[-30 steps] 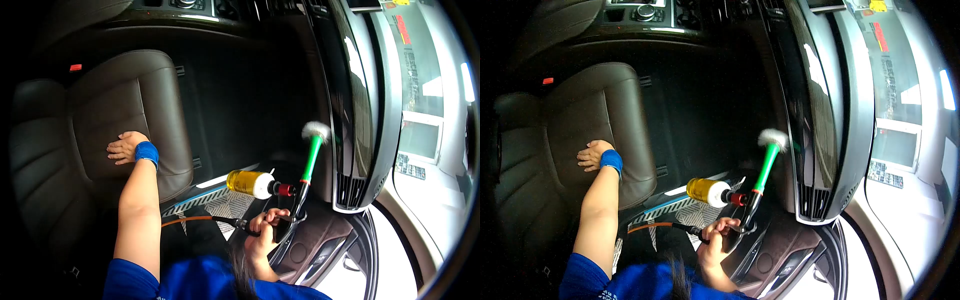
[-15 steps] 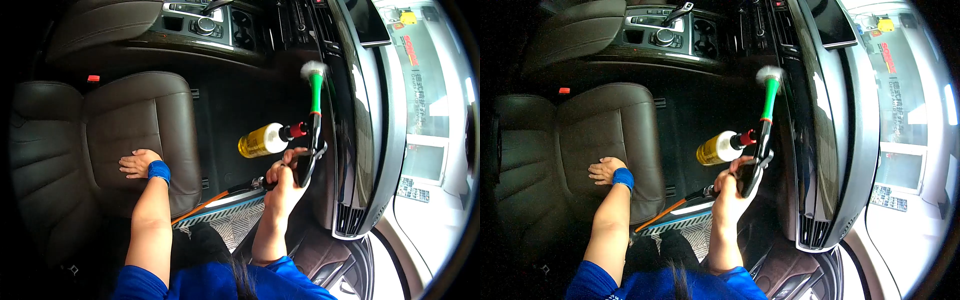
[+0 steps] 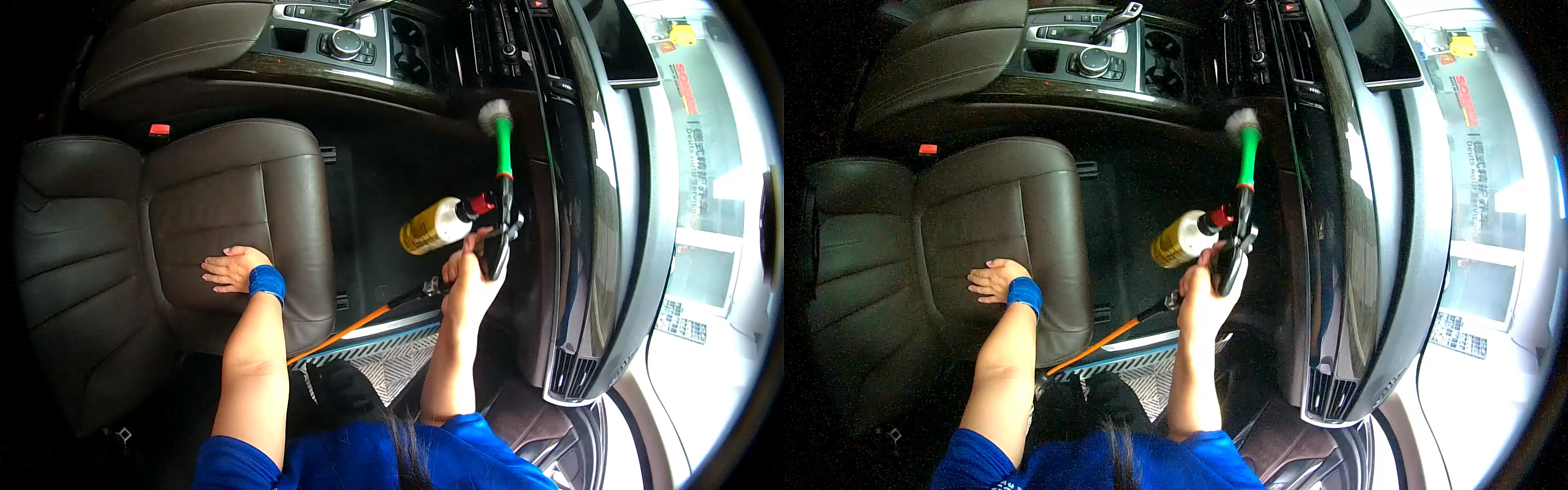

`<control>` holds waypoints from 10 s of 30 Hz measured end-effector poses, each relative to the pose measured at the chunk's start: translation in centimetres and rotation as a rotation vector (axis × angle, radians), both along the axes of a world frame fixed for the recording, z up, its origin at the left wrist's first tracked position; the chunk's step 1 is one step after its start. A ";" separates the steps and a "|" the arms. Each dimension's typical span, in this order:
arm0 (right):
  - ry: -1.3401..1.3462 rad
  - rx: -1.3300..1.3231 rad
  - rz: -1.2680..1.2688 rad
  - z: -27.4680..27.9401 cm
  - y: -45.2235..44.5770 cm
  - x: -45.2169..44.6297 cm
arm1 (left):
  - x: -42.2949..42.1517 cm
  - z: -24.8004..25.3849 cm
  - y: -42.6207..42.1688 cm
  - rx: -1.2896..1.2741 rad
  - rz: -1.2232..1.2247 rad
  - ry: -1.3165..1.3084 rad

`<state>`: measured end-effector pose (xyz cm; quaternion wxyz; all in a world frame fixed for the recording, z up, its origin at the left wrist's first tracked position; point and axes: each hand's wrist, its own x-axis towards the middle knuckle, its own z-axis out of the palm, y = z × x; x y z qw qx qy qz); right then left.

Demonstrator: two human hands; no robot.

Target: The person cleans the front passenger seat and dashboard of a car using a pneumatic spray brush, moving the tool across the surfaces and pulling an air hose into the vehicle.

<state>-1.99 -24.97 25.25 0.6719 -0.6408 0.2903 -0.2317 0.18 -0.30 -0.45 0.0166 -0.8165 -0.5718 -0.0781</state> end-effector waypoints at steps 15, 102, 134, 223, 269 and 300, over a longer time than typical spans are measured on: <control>0.207 -0.415 -0.148 -15.0 -11.0 3.5 | -0.3 -0.9 0.5 0.110 -0.027 -0.044; -0.110 -0.742 1.198 3.1 29.4 15.6 | -0.3 1.4 0.7 -0.180 -0.002 -0.051; 0.470 -0.571 0.764 -0.2 6.9 7.6 | -0.2 -0.1 0.1 0.022 -0.002 0.023; 0.223 -0.381 1.293 16.0 33.1 31.8 | 0.5 4.7 1.1 -0.275 0.036 0.043; 0.285 0.011 1.421 13.9 31.4 23.4 | 0.4 4.1 1.0 -0.204 0.027 -0.016; 0.276 0.129 0.878 10.6 12.4 16.1 | 0.6 3.4 0.4 -0.068 0.036 0.039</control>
